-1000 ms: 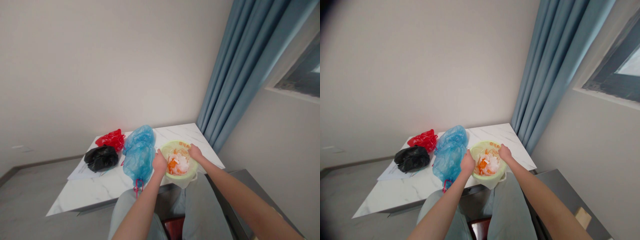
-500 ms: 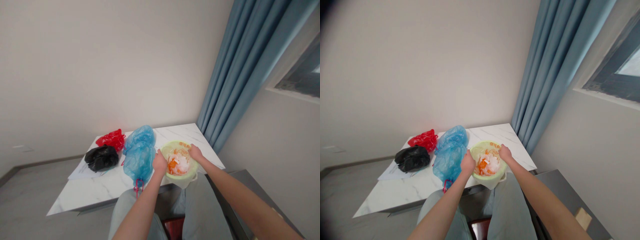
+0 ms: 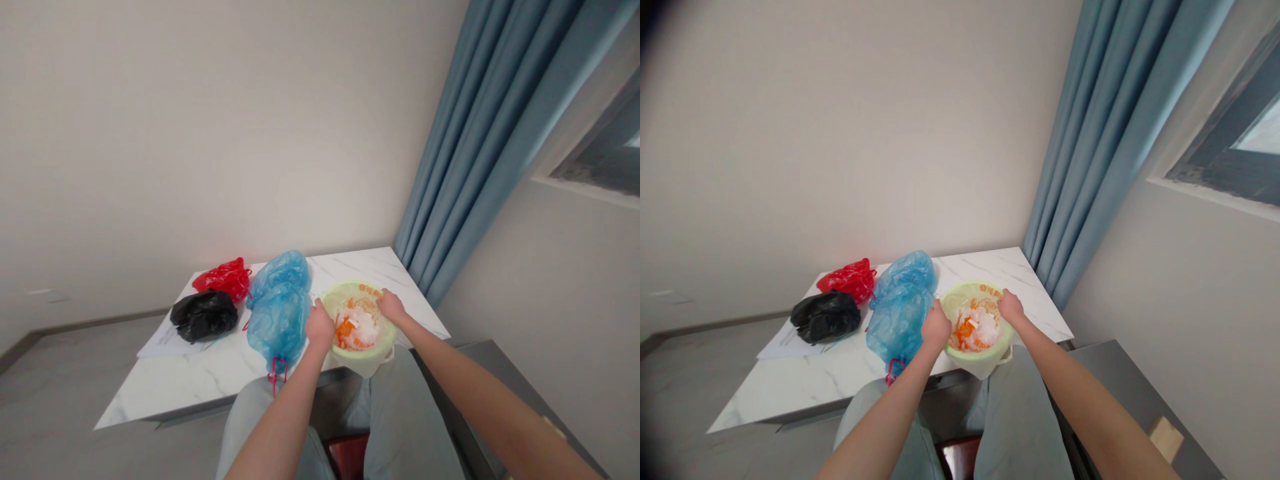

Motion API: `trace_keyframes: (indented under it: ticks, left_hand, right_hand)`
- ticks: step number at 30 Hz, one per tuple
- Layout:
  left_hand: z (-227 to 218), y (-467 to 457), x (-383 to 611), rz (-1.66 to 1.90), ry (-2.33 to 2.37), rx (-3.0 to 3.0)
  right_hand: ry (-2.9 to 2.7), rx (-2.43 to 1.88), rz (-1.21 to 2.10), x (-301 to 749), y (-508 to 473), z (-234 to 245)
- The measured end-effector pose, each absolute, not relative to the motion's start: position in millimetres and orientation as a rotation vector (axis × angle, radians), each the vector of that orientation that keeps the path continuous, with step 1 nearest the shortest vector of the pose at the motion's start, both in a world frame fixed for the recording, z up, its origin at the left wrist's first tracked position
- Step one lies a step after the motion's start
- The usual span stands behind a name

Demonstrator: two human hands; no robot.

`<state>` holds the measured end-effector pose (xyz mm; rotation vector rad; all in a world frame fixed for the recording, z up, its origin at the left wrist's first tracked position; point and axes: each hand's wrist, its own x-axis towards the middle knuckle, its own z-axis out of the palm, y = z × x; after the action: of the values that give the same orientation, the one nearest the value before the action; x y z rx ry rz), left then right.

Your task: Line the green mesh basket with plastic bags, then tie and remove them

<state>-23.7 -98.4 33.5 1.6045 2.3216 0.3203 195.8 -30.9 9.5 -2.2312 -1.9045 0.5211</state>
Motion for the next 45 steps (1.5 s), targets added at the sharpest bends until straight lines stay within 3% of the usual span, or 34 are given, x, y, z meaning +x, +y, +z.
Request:
trace_keyframes:
  ticks: [45]
  left_hand:
    - [28,-96,-24,0.371,2.336,1.566]
  right_hand:
    - [-1.867,-2.252,0.511,195,-34,12]
